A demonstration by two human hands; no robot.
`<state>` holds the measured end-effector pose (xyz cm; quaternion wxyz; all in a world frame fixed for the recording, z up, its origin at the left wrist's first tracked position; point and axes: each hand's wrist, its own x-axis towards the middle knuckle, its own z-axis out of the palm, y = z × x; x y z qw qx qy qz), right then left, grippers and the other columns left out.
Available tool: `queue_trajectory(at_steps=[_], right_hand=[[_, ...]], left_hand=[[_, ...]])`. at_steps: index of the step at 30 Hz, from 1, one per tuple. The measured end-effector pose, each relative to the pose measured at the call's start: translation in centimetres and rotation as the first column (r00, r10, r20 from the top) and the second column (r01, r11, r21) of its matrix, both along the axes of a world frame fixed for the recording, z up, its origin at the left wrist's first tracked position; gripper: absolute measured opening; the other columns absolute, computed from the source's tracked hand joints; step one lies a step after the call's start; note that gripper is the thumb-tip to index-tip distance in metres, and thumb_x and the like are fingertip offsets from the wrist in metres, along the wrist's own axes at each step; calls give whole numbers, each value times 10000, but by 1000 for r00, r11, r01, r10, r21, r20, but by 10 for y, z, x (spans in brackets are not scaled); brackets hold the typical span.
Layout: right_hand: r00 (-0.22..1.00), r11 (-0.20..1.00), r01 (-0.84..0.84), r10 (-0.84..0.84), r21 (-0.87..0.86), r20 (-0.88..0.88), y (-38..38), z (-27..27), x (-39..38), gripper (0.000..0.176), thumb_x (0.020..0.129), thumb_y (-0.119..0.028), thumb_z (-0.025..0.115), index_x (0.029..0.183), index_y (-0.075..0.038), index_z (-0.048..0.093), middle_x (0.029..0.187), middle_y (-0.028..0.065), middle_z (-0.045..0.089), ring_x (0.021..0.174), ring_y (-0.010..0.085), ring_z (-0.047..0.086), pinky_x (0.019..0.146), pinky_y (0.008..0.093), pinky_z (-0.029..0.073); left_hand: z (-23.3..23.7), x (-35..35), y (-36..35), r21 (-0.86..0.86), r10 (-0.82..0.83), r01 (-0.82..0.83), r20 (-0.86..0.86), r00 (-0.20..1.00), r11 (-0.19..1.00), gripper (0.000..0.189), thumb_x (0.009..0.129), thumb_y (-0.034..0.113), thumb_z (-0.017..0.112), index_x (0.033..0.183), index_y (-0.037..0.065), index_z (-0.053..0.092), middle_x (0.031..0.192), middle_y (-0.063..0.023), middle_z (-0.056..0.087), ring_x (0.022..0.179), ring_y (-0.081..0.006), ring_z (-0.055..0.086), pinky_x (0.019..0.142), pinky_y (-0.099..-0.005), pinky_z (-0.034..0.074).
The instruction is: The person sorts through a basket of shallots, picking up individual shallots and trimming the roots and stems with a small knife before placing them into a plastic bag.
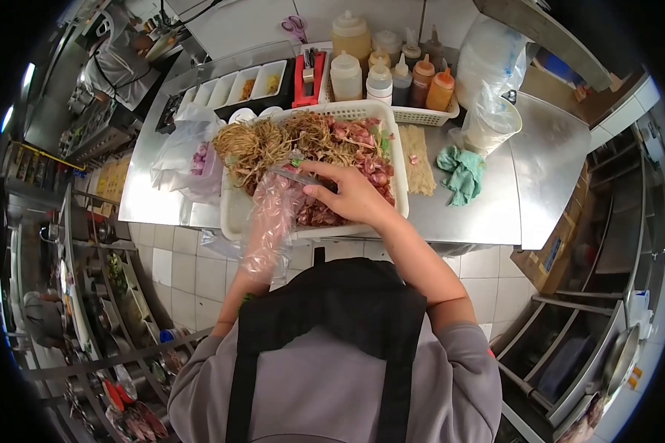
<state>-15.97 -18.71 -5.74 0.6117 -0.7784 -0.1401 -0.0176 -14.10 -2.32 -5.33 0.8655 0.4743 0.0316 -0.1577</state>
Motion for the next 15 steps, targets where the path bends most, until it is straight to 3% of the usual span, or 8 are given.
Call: queue_trajectory(at_steps=[2, 5, 8, 10, 15], right_hand=[[1000, 1000, -19, 20, 2, -6, 1, -1, 2, 399, 864, -176, 625, 1224, -27, 535, 1194, 136, 588, 1077, 207, 556, 920, 319, 414], [1000, 999, -18, 18, -48, 18, 3, -3, 3, 390, 870, -165, 613, 1225, -26, 532, 1204, 138, 584, 1092, 209, 554, 933, 323, 411], [998, 999, -6, 8, -32, 57, 6, -6, 7, 388, 845, -157, 628, 1204, -32, 548, 1183, 169, 590, 1101, 277, 570, 918, 338, 438], [986, 999, 24, -17, -44, 166, 8, -9, 8, 372, 844, -148, 623, 1194, -39, 553, 1125, 170, 617, 990, 276, 622, 858, 333, 468], [991, 997, 71, -69, -12, 118, 19, -6, 7, 308, 840, -117, 618, 1133, -42, 561, 963, 167, 648, 781, 278, 641, 718, 351, 483]], left_hand=[[1, -2, 0, -108, 40, -43, -34, 999, 993, 224, 893, 112, 581, 1094, 15, 550, 935, -66, 602, 790, -132, 588, 665, -243, 497], [-19, 5, 8, -91, -7, 11, 40, 999, 996, 216, 894, 100, 576, 1086, 6, 546, 933, -74, 597, 808, -148, 586, 668, -259, 496], [-14, 3, 6, -91, 46, -41, 53, 998, 995, 234, 894, 94, 576, 1103, -3, 540, 950, -72, 598, 828, -141, 591, 674, -248, 499], [-16, 4, 4, -66, 76, -73, 52, 996, 995, 243, 897, 94, 571, 1116, -5, 536, 963, -72, 598, 835, -138, 592, 679, -241, 501], [-22, 8, 4, -75, 67, -64, 44, 997, 995, 266, 912, 106, 550, 1148, -15, 524, 986, -69, 603, 858, -129, 595, 700, -228, 506]])
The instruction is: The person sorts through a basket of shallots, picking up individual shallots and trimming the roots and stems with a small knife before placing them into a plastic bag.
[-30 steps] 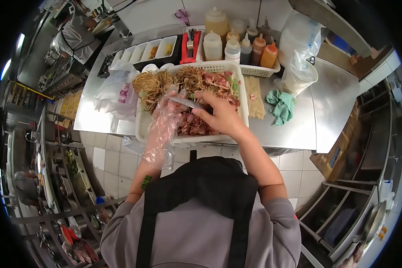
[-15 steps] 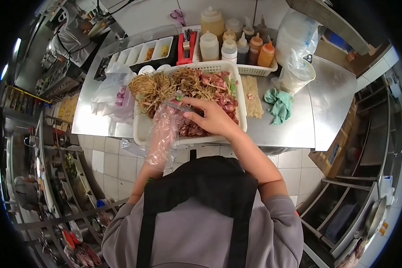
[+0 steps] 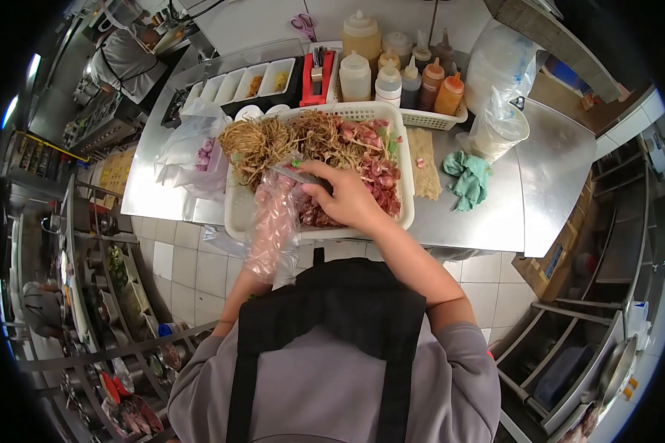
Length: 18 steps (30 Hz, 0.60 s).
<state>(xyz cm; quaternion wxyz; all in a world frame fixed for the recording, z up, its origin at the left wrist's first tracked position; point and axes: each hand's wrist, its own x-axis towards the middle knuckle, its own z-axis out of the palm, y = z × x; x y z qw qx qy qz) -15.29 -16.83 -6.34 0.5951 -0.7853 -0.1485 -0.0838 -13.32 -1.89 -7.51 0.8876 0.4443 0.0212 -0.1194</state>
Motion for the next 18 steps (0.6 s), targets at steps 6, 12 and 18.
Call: queue_trajectory(at_steps=[6, 12, 18], right_hand=[[998, 998, 53, -52, 32, -39, 6, 0, 4, 209, 849, -110, 610, 1029, -30, 540, 798, 141, 626, 686, 242, 613, 639, 332, 463], [957, 914, -63, 169, 400, -235, -12, -1, 9, 157, 888, -133, 598, 1006, -52, 535, 704, 5, 560, 615, 90, 513, 574, 263, 428], [964, 935, -28, 120, 353, -239, -5, -5, 7, 143, 888, -151, 612, 997, -77, 559, 678, -44, 531, 519, 20, 407, 446, 186, 281]], left_hand=[[2, -2, -2, 101, -53, 42, 113, 992, 994, 256, 925, 141, 536, 1147, 13, 540, 964, -51, 607, 856, -109, 583, 710, -231, 497], [10, -6, -3, 194, -107, 75, 162, 981, 978, 327, 918, 136, 544, 1218, 12, 511, 1011, -33, 600, 865, -100, 572, 737, -222, 472], [-14, 12, -2, -45, -28, 31, 59, 998, 999, 391, 892, 130, 584, 1253, 20, 481, 1092, -72, 585, 876, -114, 582, 742, -232, 495]])
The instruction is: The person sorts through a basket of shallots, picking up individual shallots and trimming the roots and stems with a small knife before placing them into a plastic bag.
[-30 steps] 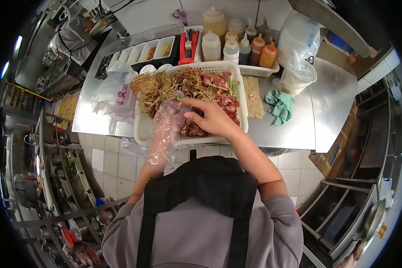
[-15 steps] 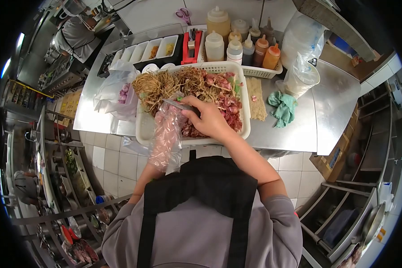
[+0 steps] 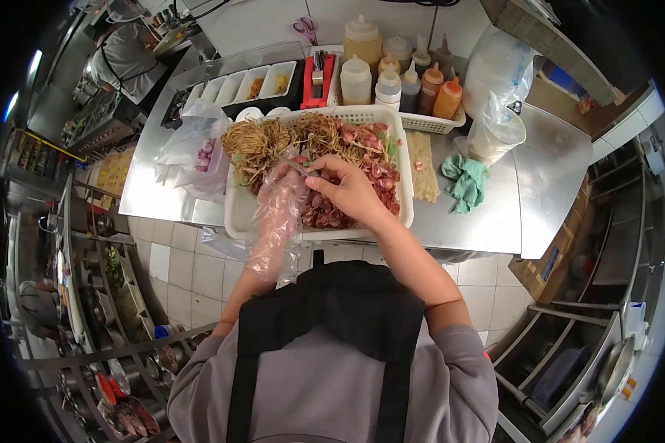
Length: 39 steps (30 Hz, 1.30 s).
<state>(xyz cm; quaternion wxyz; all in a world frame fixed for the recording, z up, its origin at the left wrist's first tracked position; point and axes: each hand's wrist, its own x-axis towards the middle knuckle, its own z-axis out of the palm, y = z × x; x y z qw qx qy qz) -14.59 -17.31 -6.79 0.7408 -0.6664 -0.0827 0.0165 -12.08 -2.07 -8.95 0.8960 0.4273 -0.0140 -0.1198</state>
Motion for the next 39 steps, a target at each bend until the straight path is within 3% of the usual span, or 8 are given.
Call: queue_trajectory(at_steps=[5, 9, 14, 18, 20, 29, 32, 39], right_hand=[[952, 975, -138, 178, 171, -247, -15, 6, 0, 216, 880, -171, 621, 1066, -71, 571, 708, -5, 553, 543, 30, 447, 470, 211, 340], [974, 994, 6, 18, 105, -228, -17, 15, -1, 301, 889, -167, 607, 1159, -53, 538, 688, -20, 512, 525, 22, 416, 433, 178, 294], [994, 948, 34, 1, -318, 109, -13, 12, -6, 409, 874, -178, 625, 1238, -30, 510, 919, 33, 597, 771, 95, 502, 721, 239, 432], [985, 931, 61, 2, -361, 170, -7, 17, -9, 406, 859, -178, 642, 1222, -35, 532, 1027, 50, 605, 901, 124, 523, 848, 278, 419], [995, 931, 18, 18, -365, 96, -6, 20, -9, 417, 832, -192, 648, 1211, -52, 541, 1125, 147, 624, 1046, 260, 591, 898, 332, 435], [984, 927, 65, 3, -369, 181, -2, 12, -11, 349, 834, -146, 653, 1160, -57, 569, 854, 48, 563, 765, 111, 478, 715, 264, 411], [984, 913, 98, -30, -396, 173, 0, 13, -13, 310, 837, -145, 652, 1113, -41, 557, 801, 42, 550, 743, 102, 478, 682, 259, 407], [997, 956, 69, -54, -285, 61, 11, 1, -4, 185, 868, -117, 621, 987, -37, 504, 758, 23, 540, 702, 80, 512, 616, 237, 410]], left_hand=[[4, -4, 8, 148, -34, 48, -94, 995, 988, 417, 863, 103, 625, 1249, 39, 481, 1064, -52, 595, 906, -122, 592, 741, -220, 508], [20, -8, 9, 76, -60, 67, -97, 994, 995, 424, 860, 111, 632, 1251, 45, 480, 1055, -36, 594, 917, -125, 595, 734, -215, 507], [17, -3, 9, -22, -116, 115, -61, 991, 993, 436, 871, 192, 626, 1253, 41, 479, 1056, -29, 591, 924, -134, 598, 760, -223, 499], [2, -4, 13, 47, -115, 113, 42, 992, 993, 423, 884, 189, 601, 1256, 32, 475, 1103, -48, 570, 936, -148, 598, 772, -234, 496], [7, -6, 11, 70, -99, 96, 42, 994, 993, 386, 895, 146, 575, 1251, 34, 477, 1144, -66, 548, 932, -150, 594, 767, -244, 495], [-7, 2, 22, 441, -95, -109, 416, 904, 891, 257, 876, 34, 537, 1130, 8, 565, 1121, -96, 569, 1058, -190, 537, 936, -305, 405], [-8, 4, 20, 504, -136, -191, 542, 830, 842, 287, 909, 138, 560, 1163, 7, 545, 1105, -88, 580, 980, -164, 563, 861, -287, 463], [2, -3, 18, 550, -153, -121, 426, 892, 827, 228, 898, 58, 533, 1119, 13, 568, 1140, -104, 569, 1034, -172, 536, 881, -290, 438]])
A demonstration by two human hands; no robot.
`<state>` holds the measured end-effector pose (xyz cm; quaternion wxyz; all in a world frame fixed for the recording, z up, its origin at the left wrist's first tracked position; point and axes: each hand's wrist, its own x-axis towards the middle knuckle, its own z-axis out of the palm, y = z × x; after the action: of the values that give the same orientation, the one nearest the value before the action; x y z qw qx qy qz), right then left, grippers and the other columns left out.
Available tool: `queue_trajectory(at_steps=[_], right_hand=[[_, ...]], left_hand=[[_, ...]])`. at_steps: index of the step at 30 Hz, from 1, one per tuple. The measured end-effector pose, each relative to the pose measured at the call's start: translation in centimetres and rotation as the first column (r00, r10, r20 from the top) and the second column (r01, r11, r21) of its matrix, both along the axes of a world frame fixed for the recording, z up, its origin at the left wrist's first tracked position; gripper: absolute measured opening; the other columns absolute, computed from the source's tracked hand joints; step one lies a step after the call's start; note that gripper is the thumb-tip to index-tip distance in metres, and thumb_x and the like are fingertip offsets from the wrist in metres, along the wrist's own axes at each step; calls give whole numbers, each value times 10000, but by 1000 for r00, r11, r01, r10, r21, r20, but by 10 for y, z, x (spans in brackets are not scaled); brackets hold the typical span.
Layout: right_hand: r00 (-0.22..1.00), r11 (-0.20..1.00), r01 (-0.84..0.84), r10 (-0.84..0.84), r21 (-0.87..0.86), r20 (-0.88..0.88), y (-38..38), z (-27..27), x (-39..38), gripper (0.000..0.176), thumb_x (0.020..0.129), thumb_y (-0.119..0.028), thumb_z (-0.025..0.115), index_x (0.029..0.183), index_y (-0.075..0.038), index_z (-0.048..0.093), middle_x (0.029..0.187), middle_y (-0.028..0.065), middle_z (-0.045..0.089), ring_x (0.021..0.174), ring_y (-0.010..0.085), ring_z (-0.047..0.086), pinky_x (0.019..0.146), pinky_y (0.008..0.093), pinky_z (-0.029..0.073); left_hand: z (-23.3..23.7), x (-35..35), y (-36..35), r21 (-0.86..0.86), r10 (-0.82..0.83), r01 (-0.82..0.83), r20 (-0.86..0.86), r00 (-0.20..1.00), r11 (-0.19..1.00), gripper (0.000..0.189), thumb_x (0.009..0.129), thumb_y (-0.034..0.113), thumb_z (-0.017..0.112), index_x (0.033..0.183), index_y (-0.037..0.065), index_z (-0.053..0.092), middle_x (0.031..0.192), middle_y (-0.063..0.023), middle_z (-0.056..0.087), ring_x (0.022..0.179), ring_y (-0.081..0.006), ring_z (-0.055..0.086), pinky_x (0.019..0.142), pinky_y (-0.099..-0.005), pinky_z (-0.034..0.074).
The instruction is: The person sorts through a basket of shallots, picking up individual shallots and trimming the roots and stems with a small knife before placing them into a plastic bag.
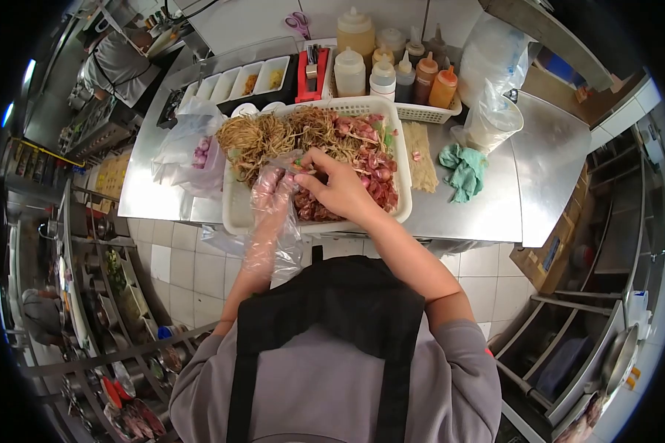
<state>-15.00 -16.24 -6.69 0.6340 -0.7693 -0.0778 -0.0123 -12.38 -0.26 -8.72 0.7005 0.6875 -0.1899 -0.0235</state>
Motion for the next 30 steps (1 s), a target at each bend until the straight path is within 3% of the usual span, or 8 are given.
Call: queue_trajectory(at_steps=[3, 6, 9, 11, 15, 17, 20, 30], right_hand=[[1000, 996, 10, -10, 89, 1, 2, 2, 3, 154, 876, -101, 609, 946, -41, 486, 764, 22, 555, 693, 66, 532, 619, 232, 424], [998, 962, -47, 56, 269, -23, 3, 5, 3, 186, 859, -102, 634, 948, -36, 484, 779, 30, 570, 655, 58, 538, 596, 229, 437], [997, 961, 77, -74, 265, -20, 9, 8, 0, 202, 843, -139, 660, 924, -38, 505, 732, 39, 579, 565, 86, 512, 528, 267, 424], [986, 990, 138, -134, -30, 99, 10, 4, 0, 184, 840, -141, 665, 912, -43, 527, 721, 21, 581, 569, 85, 518, 519, 255, 426], [980, 989, 131, -118, -70, 160, 10, -1, 1, 164, 842, -137, 663, 902, -43, 542, 684, -10, 574, 560, 89, 516, 506, 248, 419], [1000, 950, 6, -5, 313, -4, 9, 1, 4, 169, 845, -138, 661, 902, -35, 540, 647, -28, 562, 554, 85, 510, 495, 250, 410], [975, 916, 3, 86, 401, -205, 0, 9, 4, 161, 847, -131, 661, 900, -35, 543, 690, -17, 578, 598, 70, 510, 523, 235, 407], [990, 990, 137, -137, 11, -42, -22, 12, 4, 300, 853, -181, 649, 1097, -40, 547, 879, 72, 629, 790, 129, 573, 701, 273, 464]], left_hand=[[-9, -1, 1, 141, 30, -37, 50, 998, 989, 249, 905, 69, 535, 1147, 16, 559, 1118, -77, 575, 1005, -152, 542, 848, -270, 452], [13, -9, -10, -88, 12, -6, 77, 997, 996, 298, 890, 78, 568, 1181, 17, 545, 1072, -56, 584, 960, -135, 551, 832, -257, 456], [16, -11, -13, -426, -61, -91, -330, 942, 900, 342, 874, 73, 593, 1203, 6, 528, 1040, -61, 590, 957, -134, 556, 841, -263, 461], [16, -11, -12, -492, -127, -136, -463, 877, 860, 345, 863, 78, 607, 1189, -6, 528, 1036, -75, 593, 940, -136, 569, 834, -263, 477], [6, -3, -5, -458, -133, -51, -360, 923, 887, 334, 855, 89, 618, 1166, -3, 539, 1029, -76, 599, 902, -139, 590, 806, -256, 497], [17, -9, -9, -513, -115, -100, -369, 922, 852, 327, 840, 103, 640, 1141, 8, 556, 1013, -66, 608, 865, -133, 598, 770, -244, 505], [2, -6, -7, -440, -52, -126, -371, 927, 889, 299, 843, 109, 605, 1115, -4, 556, 977, -71, 627, 903, -149, 607, 760, -246, 505], [15, -5, -3, -426, -63, -152, -450, 891, 892, 287, 844, 106, 615, 1120, 47, 562, 1062, -92, 624, 890, -167, 617, 686, -248, 506]])
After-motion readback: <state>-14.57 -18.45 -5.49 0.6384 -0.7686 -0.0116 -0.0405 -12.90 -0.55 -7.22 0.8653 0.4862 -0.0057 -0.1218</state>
